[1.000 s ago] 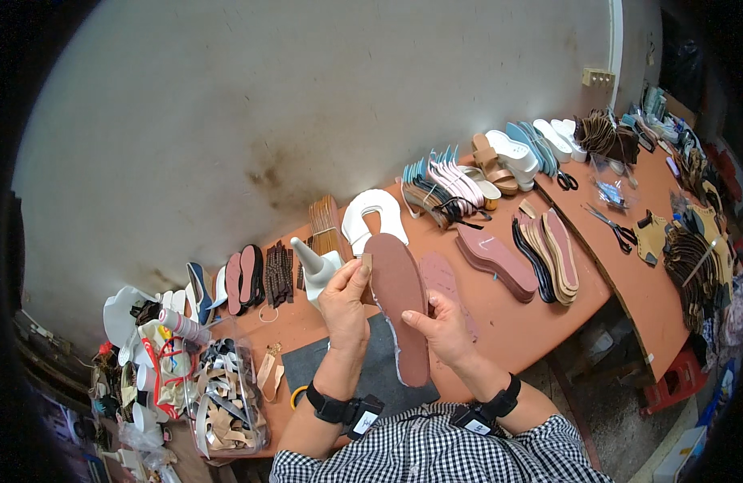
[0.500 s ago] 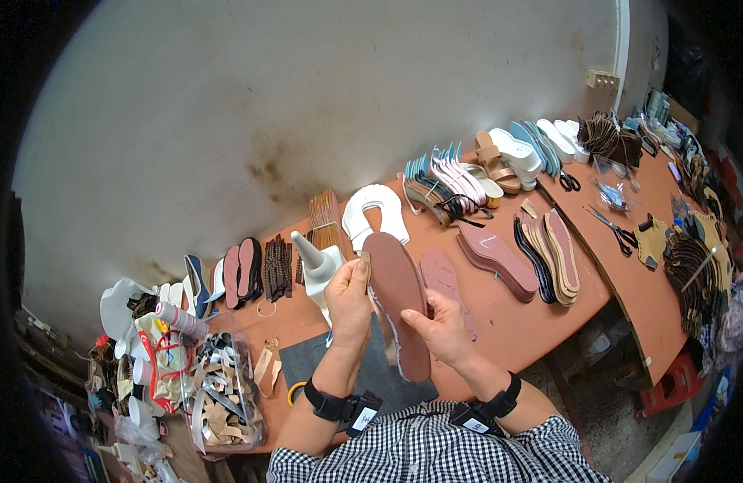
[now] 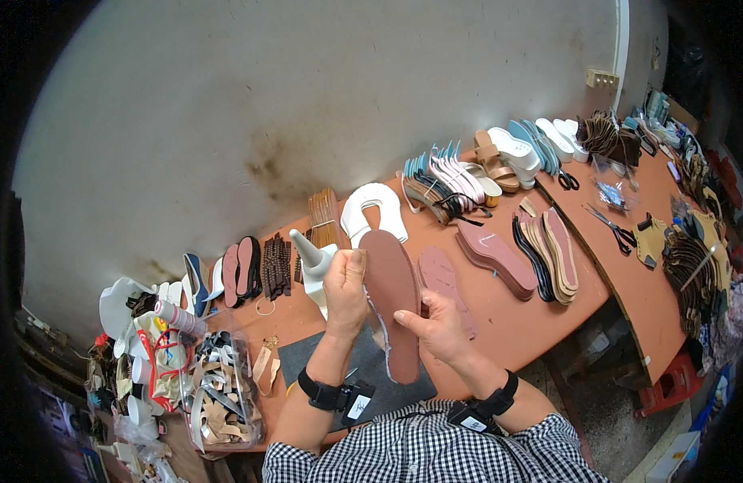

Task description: Applying adhesive and attaching straps to shoe insoles.

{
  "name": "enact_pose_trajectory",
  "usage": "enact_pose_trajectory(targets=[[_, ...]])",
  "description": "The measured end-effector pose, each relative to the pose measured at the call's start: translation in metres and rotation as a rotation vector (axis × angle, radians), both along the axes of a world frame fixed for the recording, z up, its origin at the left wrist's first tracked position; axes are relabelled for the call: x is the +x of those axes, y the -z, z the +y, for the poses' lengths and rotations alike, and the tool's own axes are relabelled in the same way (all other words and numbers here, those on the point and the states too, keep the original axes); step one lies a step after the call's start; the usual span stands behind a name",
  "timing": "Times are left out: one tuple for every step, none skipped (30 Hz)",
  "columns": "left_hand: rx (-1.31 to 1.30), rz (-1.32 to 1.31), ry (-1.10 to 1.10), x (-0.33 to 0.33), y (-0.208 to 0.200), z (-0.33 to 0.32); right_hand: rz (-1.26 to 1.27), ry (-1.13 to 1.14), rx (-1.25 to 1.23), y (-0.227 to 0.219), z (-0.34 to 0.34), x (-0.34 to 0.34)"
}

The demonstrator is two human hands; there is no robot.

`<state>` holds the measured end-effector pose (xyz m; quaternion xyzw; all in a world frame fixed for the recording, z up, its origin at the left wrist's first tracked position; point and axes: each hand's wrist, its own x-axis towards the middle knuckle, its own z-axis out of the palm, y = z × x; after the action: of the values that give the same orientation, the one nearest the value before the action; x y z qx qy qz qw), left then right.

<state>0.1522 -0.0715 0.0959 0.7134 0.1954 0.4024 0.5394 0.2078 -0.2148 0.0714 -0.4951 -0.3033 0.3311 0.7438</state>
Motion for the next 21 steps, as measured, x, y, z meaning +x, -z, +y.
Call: enact_pose_trajectory(targets=[[-0.046,-0.023,0.004,0.001,0.003,0.003,0.009,-0.011,-0.007,0.0,0.001,0.0],[-0.088,-0.056,0.011,0.001,0.006,0.005,0.085,-0.045,0.019,0.001,0.002,0.002],[-0.131,-0.087,0.021,0.003,0.009,0.007,0.162,-0.076,0.045,0.001,0.003,0.005],[-0.175,-0.119,0.03,0.003,0.012,0.008,0.238,-0.108,0.07,0.0,0.005,0.008],[-0.191,-0.128,0.047,0.004,0.013,0.009,0.21,-0.105,0.053,-0.004,0.006,0.01],[-0.207,-0.137,0.065,0.004,0.015,0.009,0.182,-0.104,0.036,-0.01,0.007,0.011],[-0.223,-0.146,0.081,0.004,0.015,0.01,0.153,-0.103,0.019,-0.014,0.008,0.013],[-0.231,-0.118,0.118,0.003,0.015,0.009,0.179,-0.106,0.018,-0.014,0.01,0.014],[-0.238,-0.092,0.157,0.002,0.012,0.008,0.202,-0.108,0.019,-0.014,0.011,0.016],[-0.245,-0.065,0.196,0.0,0.009,0.007,0.226,-0.11,0.02,-0.014,0.012,0.017],[-0.374,-0.103,0.24,-0.002,0.004,0.004,0.249,-0.114,0.032,-0.013,0.013,0.018],[-0.501,-0.14,0.283,-0.004,-0.001,0.0,0.273,-0.119,0.046,-0.012,0.013,0.019],[-0.628,-0.177,0.326,-0.007,-0.004,-0.003,0.297,-0.124,0.059,-0.011,0.013,0.021],[-0.63,-0.168,0.348,-0.008,0.0,-0.003,0.308,-0.113,0.059,-0.011,0.013,0.023],[-0.633,-0.159,0.369,-0.01,0.008,-0.004,0.321,-0.102,0.057,-0.011,0.013,0.024],[-0.637,-0.149,0.39,-0.012,0.015,-0.004,0.334,-0.091,0.055,-0.011,0.013,0.025],[-0.634,-0.115,0.427,-0.016,0.02,-0.004,0.337,-0.078,0.073,-0.013,0.014,0.026],[-0.618,-0.112,0.425,-0.017,0.022,-0.003,0.34,-0.062,0.088,-0.013,0.014,0.026],[-0.603,-0.108,0.423,-0.018,0.023,-0.003,0.343,-0.046,0.102,-0.012,0.014,0.026],[-0.587,-0.105,0.421,-0.019,0.025,-0.003,0.353,-0.047,0.095,-0.013,0.014,0.026],[-0.593,-0.134,0.407,-0.018,0.025,-0.004,0.362,-0.054,0.088,-0.014,0.014,0.025]])
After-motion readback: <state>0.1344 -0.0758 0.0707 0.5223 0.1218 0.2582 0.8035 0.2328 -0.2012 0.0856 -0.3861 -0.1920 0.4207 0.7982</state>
